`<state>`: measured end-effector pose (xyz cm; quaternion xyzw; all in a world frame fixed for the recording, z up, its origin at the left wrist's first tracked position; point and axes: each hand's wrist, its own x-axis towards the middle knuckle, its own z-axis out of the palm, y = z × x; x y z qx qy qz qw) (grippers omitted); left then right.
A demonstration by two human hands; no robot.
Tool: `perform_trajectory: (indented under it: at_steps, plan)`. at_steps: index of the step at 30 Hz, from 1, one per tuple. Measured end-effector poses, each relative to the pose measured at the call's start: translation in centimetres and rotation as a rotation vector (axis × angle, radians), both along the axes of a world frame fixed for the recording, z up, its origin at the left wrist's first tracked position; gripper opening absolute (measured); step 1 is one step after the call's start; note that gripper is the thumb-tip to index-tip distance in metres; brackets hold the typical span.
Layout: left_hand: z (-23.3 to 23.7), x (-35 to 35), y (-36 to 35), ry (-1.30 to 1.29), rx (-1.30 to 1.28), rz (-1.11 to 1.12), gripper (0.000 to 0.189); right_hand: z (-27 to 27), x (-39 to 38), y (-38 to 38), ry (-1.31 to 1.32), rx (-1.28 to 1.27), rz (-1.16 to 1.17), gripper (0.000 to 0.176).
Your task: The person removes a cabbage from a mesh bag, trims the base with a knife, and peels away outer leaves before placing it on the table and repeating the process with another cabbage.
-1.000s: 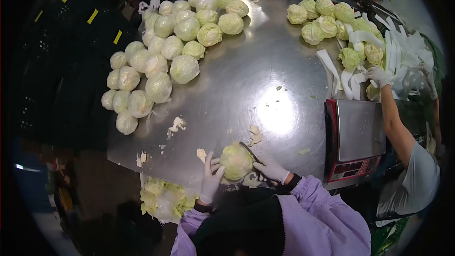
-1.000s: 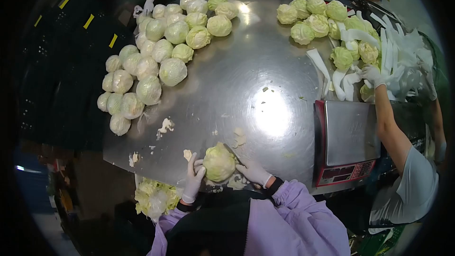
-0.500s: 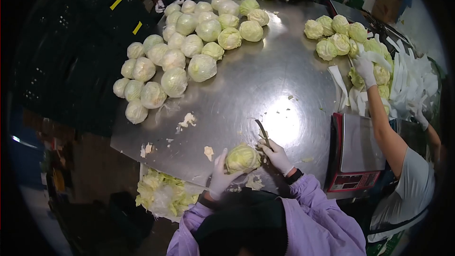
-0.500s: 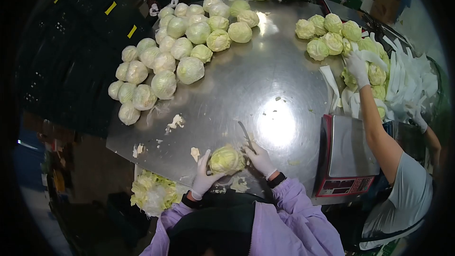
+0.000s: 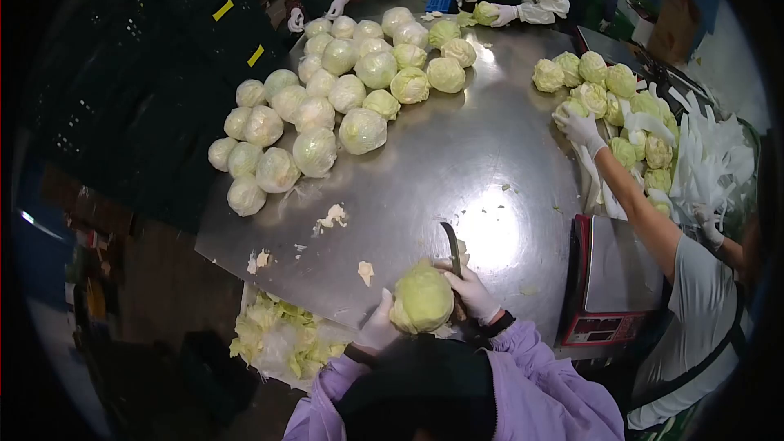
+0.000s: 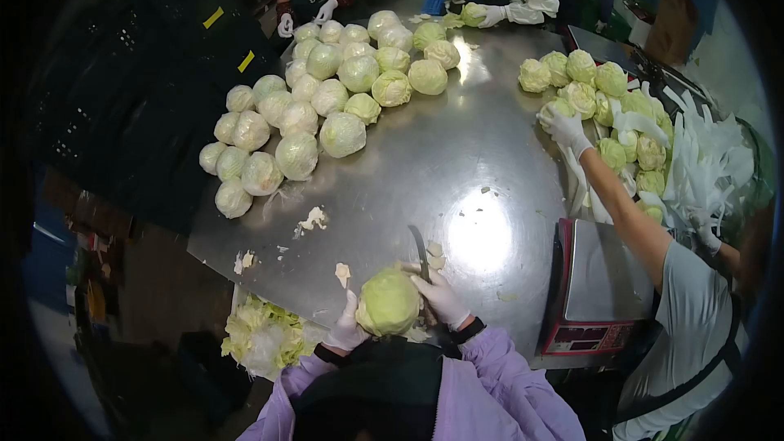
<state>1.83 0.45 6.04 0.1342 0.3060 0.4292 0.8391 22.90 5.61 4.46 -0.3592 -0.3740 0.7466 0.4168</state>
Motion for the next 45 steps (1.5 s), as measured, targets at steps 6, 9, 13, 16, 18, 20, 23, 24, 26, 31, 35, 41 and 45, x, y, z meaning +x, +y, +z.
perform_trajectory:
  at_steps: [6,9,13,16,18,20,23,24,26,31,35,41,45]
  plan:
    - [2.3,0.7,0.6,0.327,0.406,0.06,0.065,-1.1,0.4,-1.3,-0.141,-0.058,-0.008,0.032]
    - [2.5,0.9,1.7,0.849,0.705,0.045,0.072,-0.1,0.4,-0.8,-0.075,-0.17,0.005,0.035]
    - [0.1,0.5,2.2,1.66,1.203,-0.057,0.08,-3.3,-0.7,-0.4,-0.081,-0.195,0.035,0.043]
    - [-1.2,0.5,2.3,1.643,1.245,-0.04,0.084,-3.1,0.4,-0.9,-0.135,-0.256,0.036,0.045]
    - [-3.8,0.9,2.5,1.409,0.725,0.29,0.09,-2.6,1.6,-1.2,-0.333,-0.228,0.151,0.043]
    - [-4.4,1.5,2.2,1.192,0.58,0.151,0.092,-2.9,3.0,-1.6,-0.615,0.005,0.147,0.043]
    - [-1.8,3.4,2.5,1.16,0.553,-0.029,0.096,-2.6,3.4,-2.7,-0.959,0.39,0.031,0.043]
    - [-1.1,4.1,2.6,1.304,0.562,-0.067,0.096,-1.6,3.1,-2.9,-0.992,0.455,-0.015,0.043]
    - [-1.1,4.7,3.3,1.445,0.582,-0.097,0.096,0.8,2.6,-3.1,-1.056,0.494,-0.016,0.043]
    - [-0.8,4.8,3.9,1.439,0.567,-0.126,0.094,-0.6,1.1,-2.5,-1.09,0.432,-0.026,0.043]
    - [-0.3,5.2,4.4,1.485,0.569,-0.125,0.09,-1.3,0.6,-1.5,-1.171,0.452,-0.093,0.036]
    - [-0.7,5.5,5.0,1.542,0.577,-0.114,0.086,-2.6,1.0,0.5,-1.27,0.543,-0.092,0.028]
    - [-0.5,5.8,4.5,1.654,0.6,-0.169,0.084,-5.6,2.2,1.6,-1.225,0.441,-0.125,0.032]
